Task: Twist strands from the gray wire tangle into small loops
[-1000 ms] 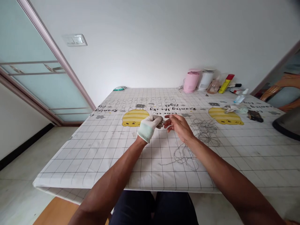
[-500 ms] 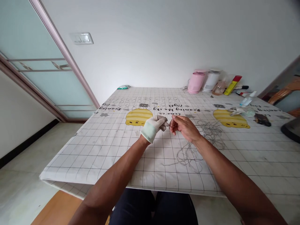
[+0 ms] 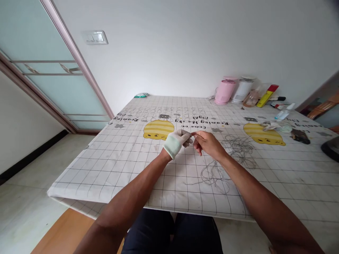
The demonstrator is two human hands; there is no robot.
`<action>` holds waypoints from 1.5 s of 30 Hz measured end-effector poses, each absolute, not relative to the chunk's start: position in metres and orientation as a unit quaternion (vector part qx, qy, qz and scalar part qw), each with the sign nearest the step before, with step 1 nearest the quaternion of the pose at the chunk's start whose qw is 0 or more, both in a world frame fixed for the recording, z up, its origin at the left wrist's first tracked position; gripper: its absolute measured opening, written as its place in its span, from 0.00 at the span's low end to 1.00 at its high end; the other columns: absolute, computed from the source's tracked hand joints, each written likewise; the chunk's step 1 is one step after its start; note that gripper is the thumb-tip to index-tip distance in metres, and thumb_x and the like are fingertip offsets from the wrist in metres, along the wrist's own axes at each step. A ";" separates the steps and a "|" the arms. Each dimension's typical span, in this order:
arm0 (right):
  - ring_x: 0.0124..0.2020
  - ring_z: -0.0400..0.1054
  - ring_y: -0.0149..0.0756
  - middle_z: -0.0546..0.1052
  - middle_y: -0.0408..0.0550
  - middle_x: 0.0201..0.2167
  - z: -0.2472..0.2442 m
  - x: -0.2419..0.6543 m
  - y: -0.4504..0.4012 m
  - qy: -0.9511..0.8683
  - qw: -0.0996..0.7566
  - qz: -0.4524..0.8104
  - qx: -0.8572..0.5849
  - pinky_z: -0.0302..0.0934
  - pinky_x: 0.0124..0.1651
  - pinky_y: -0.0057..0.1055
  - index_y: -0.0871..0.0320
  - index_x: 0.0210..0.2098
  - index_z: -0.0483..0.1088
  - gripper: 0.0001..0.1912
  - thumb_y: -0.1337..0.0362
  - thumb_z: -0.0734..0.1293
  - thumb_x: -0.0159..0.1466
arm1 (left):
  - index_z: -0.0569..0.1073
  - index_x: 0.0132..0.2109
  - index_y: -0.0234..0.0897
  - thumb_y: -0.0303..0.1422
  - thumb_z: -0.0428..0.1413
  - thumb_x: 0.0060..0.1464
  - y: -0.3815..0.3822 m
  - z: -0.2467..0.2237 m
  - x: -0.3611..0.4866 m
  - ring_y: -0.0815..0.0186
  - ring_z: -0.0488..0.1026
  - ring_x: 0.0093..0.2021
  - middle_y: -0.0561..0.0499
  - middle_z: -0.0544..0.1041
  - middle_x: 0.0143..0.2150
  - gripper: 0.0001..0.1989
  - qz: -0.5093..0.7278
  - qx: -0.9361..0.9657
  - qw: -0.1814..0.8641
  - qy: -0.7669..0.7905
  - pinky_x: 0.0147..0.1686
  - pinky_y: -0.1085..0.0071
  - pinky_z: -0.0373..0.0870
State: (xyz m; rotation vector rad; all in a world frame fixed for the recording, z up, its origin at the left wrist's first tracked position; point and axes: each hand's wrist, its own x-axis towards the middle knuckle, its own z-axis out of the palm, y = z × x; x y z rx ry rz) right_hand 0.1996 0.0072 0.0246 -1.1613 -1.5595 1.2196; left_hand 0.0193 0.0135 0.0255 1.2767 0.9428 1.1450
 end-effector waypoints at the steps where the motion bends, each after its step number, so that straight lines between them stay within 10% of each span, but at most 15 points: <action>1: 0.15 0.65 0.32 0.75 0.41 0.21 0.023 0.201 0.008 -0.624 0.401 0.477 -0.472 0.61 0.15 0.29 0.58 0.50 0.75 0.16 0.52 0.69 0.72 | 0.77 0.34 0.35 0.30 0.60 0.60 0.012 0.026 0.020 0.69 0.72 0.26 0.48 0.81 0.29 0.05 0.483 0.547 0.551 0.406 0.28 0.71 0.68; 18: 0.24 0.66 0.36 0.76 0.51 0.26 0.013 0.209 0.004 -0.795 0.185 0.133 -0.562 0.47 0.26 0.33 0.54 0.26 0.68 0.14 0.74 0.68 0.66 | 0.75 0.31 0.38 0.31 0.62 0.60 0.005 0.016 0.034 0.67 0.74 0.26 0.48 0.81 0.27 0.09 0.396 0.623 0.503 0.450 0.27 0.71 0.68; 27: 0.25 0.72 0.38 0.80 0.48 0.27 0.026 0.202 0.007 -0.703 0.373 0.296 -0.528 0.61 0.24 0.31 0.56 0.50 0.77 0.10 0.60 0.69 0.72 | 0.77 0.32 0.36 0.29 0.60 0.60 0.018 0.016 0.028 0.68 0.74 0.26 0.47 0.81 0.28 0.07 0.490 0.536 0.527 0.442 0.27 0.71 0.69; 33: 0.23 0.70 0.35 0.78 0.47 0.26 0.025 0.190 0.000 -0.653 0.473 0.339 -0.485 0.62 0.20 0.29 0.56 0.43 0.81 0.14 0.55 0.66 0.72 | 0.78 0.31 0.35 0.30 0.59 0.59 0.023 0.020 0.026 0.69 0.72 0.25 0.48 0.80 0.29 0.08 0.518 0.488 0.562 0.422 0.28 0.72 0.69; 45: 0.23 0.62 0.32 0.72 0.43 0.22 0.038 0.204 -0.006 -0.795 0.377 0.195 -0.433 0.55 0.28 0.30 0.57 0.31 0.76 0.18 0.60 0.62 0.74 | 0.79 0.34 0.34 0.29 0.56 0.65 0.017 0.023 0.024 0.70 0.75 0.26 0.48 0.82 0.30 0.11 0.459 0.560 0.542 0.427 0.29 0.73 0.72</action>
